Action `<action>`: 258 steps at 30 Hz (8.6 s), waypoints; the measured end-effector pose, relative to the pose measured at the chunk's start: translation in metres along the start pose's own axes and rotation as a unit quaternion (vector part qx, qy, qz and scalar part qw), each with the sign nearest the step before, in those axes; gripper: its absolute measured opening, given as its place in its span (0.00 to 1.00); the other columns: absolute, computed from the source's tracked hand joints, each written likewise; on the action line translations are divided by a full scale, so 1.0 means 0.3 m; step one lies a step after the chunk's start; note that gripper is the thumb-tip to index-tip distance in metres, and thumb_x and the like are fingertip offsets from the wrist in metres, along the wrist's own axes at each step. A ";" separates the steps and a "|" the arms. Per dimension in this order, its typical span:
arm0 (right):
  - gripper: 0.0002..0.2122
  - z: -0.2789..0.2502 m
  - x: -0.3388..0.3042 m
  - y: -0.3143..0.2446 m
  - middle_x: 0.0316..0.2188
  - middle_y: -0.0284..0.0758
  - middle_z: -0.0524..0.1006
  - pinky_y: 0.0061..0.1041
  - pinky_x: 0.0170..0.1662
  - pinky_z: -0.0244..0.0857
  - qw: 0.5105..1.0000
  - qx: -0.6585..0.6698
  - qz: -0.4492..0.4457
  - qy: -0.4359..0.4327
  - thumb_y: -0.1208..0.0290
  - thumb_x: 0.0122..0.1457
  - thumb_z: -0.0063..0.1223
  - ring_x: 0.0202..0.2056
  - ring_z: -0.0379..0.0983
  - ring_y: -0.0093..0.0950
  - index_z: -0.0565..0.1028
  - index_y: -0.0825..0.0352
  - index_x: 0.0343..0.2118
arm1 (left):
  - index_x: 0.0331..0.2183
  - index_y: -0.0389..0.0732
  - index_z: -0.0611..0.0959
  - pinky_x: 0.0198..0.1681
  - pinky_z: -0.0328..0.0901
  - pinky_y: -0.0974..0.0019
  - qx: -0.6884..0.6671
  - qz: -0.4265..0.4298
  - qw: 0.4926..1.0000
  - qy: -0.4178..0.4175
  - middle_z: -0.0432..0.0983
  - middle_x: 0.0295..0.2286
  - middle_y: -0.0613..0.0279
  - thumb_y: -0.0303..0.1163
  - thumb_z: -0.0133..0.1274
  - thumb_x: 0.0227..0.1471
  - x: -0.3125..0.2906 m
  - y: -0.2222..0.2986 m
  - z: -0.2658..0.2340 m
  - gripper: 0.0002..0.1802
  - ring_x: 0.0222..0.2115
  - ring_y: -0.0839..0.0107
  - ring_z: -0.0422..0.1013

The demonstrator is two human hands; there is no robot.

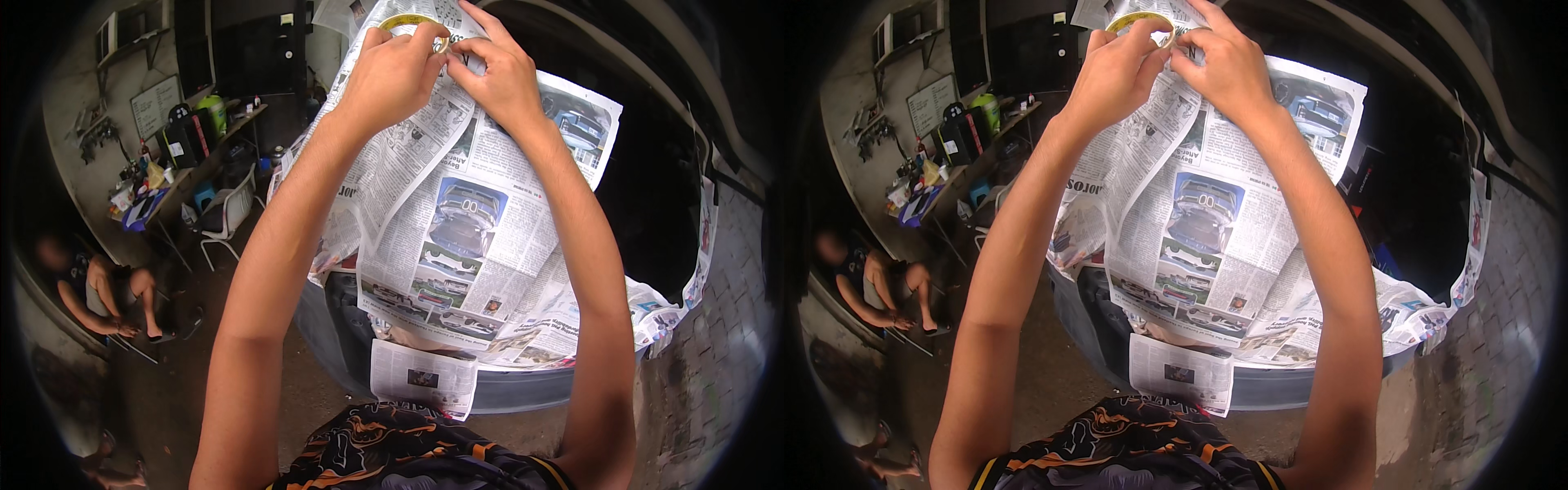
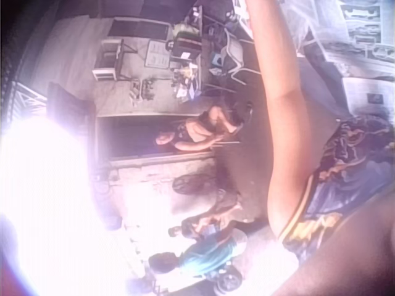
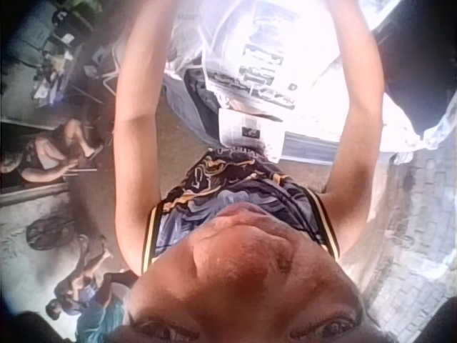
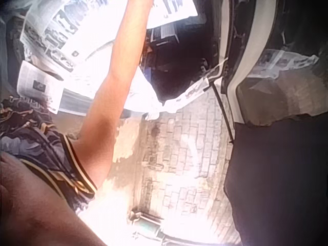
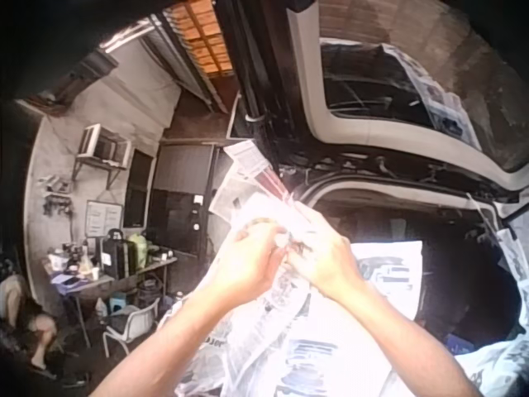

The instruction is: The person tapes sheets of newspaper onto the hood and side of a black car using masking tape. They smooth the paper against the car's surface and secure it with strips of tape.

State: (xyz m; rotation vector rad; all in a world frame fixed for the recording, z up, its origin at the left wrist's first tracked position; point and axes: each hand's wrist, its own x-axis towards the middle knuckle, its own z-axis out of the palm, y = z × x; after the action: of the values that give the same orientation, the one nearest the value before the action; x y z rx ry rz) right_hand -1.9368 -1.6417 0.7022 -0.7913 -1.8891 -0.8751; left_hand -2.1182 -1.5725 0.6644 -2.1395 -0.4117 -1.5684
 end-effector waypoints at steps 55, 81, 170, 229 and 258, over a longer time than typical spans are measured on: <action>0.55 -0.156 0.014 -0.061 0.61 0.52 0.70 0.27 0.41 0.74 0.983 0.017 0.177 -0.050 0.77 0.45 0.66 0.34 0.78 0.29 0.41 0.61 0.75 | 0.59 0.34 0.61 0.60 0.51 0.45 -0.114 -0.252 0.959 0.062 0.57 0.53 0.43 0.53 0.75 0.41 -0.234 0.173 0.188 0.56 0.55 0.48 0.56; 0.28 -0.172 0.112 0.079 0.36 0.42 0.82 0.24 0.39 0.72 0.924 0.152 0.301 -0.183 0.85 0.48 0.59 0.36 0.78 0.27 0.72 0.75 0.57 | 0.42 0.41 0.85 0.54 0.66 0.42 -0.178 -0.190 0.965 -0.032 0.80 0.40 0.37 0.46 0.64 0.52 -0.036 0.097 0.053 0.21 0.47 0.41 0.75; 0.34 -0.214 0.155 0.084 0.53 0.45 0.77 0.30 0.53 0.70 0.875 0.237 0.173 -0.385 0.72 0.48 0.65 0.52 0.73 0.32 0.69 0.70 0.61 | 0.55 0.42 0.74 0.64 0.52 0.34 0.058 -0.039 0.990 -0.121 0.65 0.58 0.38 0.50 0.68 0.47 0.070 0.103 0.082 0.39 0.63 0.39 0.56; 0.11 0.069 -0.557 -0.684 0.39 0.38 0.79 0.27 0.37 0.73 0.884 0.350 0.294 -0.095 0.79 0.58 0.64 0.35 0.79 0.29 0.81 0.70 0.45 | 0.72 0.40 0.36 0.43 0.69 0.55 -0.466 -0.407 0.766 -0.177 0.77 0.42 0.42 0.13 0.52 0.52 -0.755 0.447 -0.374 0.57 0.39 0.52 0.77; 0.10 0.100 -0.968 -0.885 0.38 0.39 0.77 0.27 0.40 0.72 0.792 0.426 0.342 -0.273 0.79 0.60 0.63 0.34 0.76 0.29 0.75 0.72 0.43 | 0.71 0.34 0.39 0.34 0.70 0.47 -0.325 -0.476 0.716 -0.395 0.78 0.29 0.40 0.18 0.54 0.45 -1.094 0.650 -0.507 0.58 0.29 0.42 0.76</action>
State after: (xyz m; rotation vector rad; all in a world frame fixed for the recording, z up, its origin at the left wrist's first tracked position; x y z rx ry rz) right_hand -2.0433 -1.8132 0.3631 -1.0661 -1.9352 0.7167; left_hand -2.2477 -1.8097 0.3549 -3.4565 -1.6820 -1.1356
